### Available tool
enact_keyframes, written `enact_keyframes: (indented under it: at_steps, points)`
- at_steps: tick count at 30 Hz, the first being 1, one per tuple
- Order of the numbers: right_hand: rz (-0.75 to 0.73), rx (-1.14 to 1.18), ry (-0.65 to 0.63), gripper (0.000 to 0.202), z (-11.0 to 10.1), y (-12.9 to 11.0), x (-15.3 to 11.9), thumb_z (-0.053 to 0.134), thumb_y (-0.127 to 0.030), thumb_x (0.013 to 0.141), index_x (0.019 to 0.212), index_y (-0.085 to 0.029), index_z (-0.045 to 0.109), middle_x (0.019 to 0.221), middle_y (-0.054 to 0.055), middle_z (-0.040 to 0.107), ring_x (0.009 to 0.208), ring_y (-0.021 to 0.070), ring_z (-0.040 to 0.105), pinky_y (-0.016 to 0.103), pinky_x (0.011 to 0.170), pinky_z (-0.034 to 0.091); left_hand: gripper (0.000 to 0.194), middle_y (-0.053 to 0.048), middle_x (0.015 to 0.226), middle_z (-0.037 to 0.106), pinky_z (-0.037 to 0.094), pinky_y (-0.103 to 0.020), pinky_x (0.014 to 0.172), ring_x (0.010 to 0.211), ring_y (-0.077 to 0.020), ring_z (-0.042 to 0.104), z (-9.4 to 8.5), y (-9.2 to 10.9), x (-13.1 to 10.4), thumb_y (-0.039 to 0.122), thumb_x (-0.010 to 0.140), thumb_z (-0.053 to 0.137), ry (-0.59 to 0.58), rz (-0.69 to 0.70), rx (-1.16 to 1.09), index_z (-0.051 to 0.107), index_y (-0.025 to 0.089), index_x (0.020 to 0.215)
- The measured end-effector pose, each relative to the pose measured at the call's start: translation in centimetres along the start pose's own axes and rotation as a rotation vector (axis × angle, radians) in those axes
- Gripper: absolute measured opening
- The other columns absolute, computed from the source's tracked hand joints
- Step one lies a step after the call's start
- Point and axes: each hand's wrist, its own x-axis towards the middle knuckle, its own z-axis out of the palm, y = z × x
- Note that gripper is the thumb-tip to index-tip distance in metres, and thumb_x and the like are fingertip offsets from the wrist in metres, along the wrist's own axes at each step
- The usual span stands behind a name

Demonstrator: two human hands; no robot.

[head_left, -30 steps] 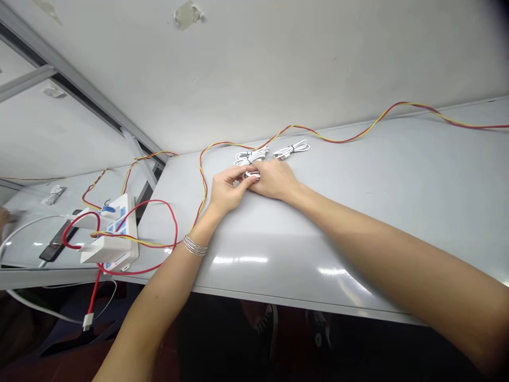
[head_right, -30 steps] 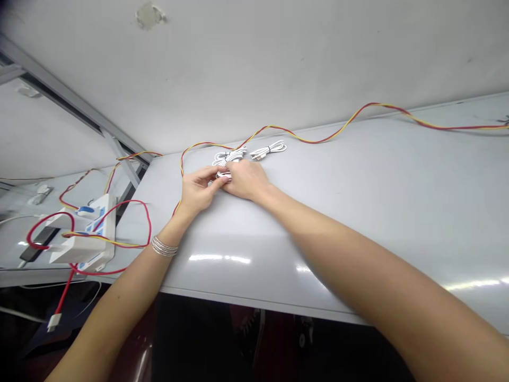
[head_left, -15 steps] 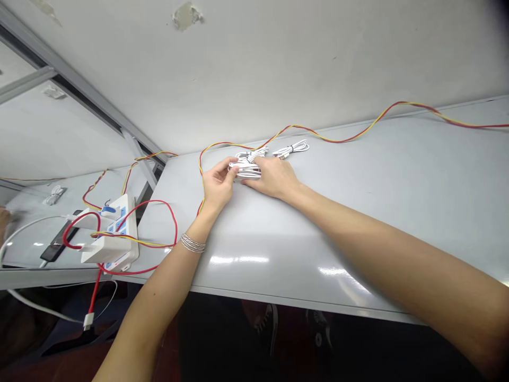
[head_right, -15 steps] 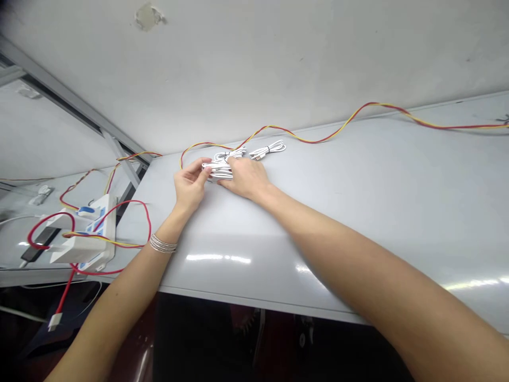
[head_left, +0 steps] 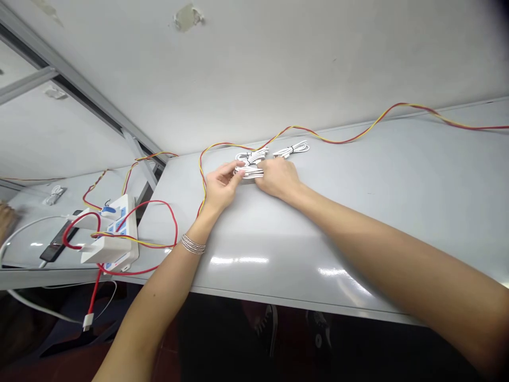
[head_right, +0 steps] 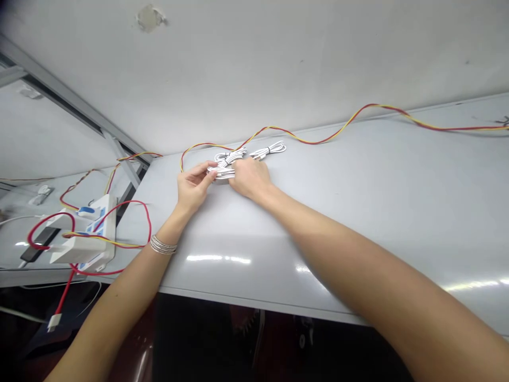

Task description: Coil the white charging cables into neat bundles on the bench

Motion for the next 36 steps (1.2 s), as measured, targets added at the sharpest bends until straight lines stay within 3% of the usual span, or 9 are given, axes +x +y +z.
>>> enact_keyframes:
  at_steps: [8,12,16,20,26,33,36]
  points:
    - [-0.007,0.004,0.011,0.033,-0.1,0.0,0.0,0.051,-0.028,0.090,0.106,-0.016,0.078,0.103,0.016,0.076,0.102,0.0323,0.070,0.033,0.078,0.049,0.042,-0.008,0.093,0.076,0.055,-0.025,0.069,0.076,-0.0138,0.068,0.4,1.0,0.0,0.050,0.072,0.087,0.032,-0.026,-0.063,0.078,0.016,0.096]
    - [-0.020,0.010,0.021,0.036,-0.1,0.0,0.0,0.050,-0.032,0.092,0.107,-0.015,0.077,0.105,0.016,0.077,0.101,0.0321,0.070,0.033,0.077,0.049,0.056,-0.004,0.084,0.073,0.047,-0.020,0.049,0.055,-0.0071,0.058,0.7,1.4,-0.1,0.044,0.059,0.096,0.012,-0.174,-0.123,0.075,0.017,0.104]
    - [-0.060,0.015,0.008,0.041,-0.2,0.0,0.0,0.052,-0.041,0.093,0.106,-0.012,0.078,0.104,0.018,0.076,0.101,0.0327,0.070,0.033,0.077,0.048,0.056,0.000,0.066,0.067,0.033,-0.020,0.035,0.039,-0.0047,0.047,1.3,2.3,-0.6,0.042,0.056,0.097,-0.061,-0.320,-0.134,0.075,0.013,0.099]
    - [-0.146,0.013,-0.029,0.041,-0.3,0.0,-0.1,0.051,-0.040,0.093,0.103,-0.012,0.078,0.102,0.018,0.077,0.101,0.0328,0.069,0.034,0.078,0.048,0.061,0.001,0.065,0.069,0.035,-0.020,0.032,0.040,-0.0085,0.054,1.6,3.1,-0.8,0.041,0.055,0.097,-0.081,-0.378,-0.202,0.075,0.014,0.105]
    - [-0.210,0.010,-0.071,0.039,-0.6,-0.4,-0.5,0.044,-0.027,0.095,0.100,-0.011,0.079,0.106,0.019,0.076,0.096,0.0295,0.070,0.035,0.080,0.048,0.053,0.004,0.055,0.062,0.035,-0.020,0.029,0.037,-0.0098,0.055,1.8,3.1,-0.7,0.048,0.057,0.095,-0.076,-0.373,-0.238,0.072,0.014,0.090]
    - [-0.192,-0.021,-0.092,0.043,-0.3,-0.9,-0.6,0.041,-0.032,0.098,0.102,-0.011,0.079,0.103,0.020,0.076,0.097,0.0320,0.070,0.038,0.082,0.049,0.048,0.005,0.049,0.057,0.030,-0.019,0.027,0.032,-0.0077,0.049,1.9,3.2,-0.8,0.053,0.062,0.091,-0.053,-0.367,-0.209,0.067,0.015,0.077]
    - [-0.189,-0.018,-0.105,0.043,-0.3,-0.9,-0.6,0.042,-0.033,0.097,0.102,-0.013,0.080,0.104,0.020,0.076,0.096,0.0326,0.070,0.040,0.082,0.050,0.048,0.004,0.049,0.058,0.030,-0.020,0.027,0.033,-0.0080,0.048,1.7,3.1,-0.7,0.054,0.060,0.091,-0.096,-0.398,-0.206,0.067,0.015,0.075]
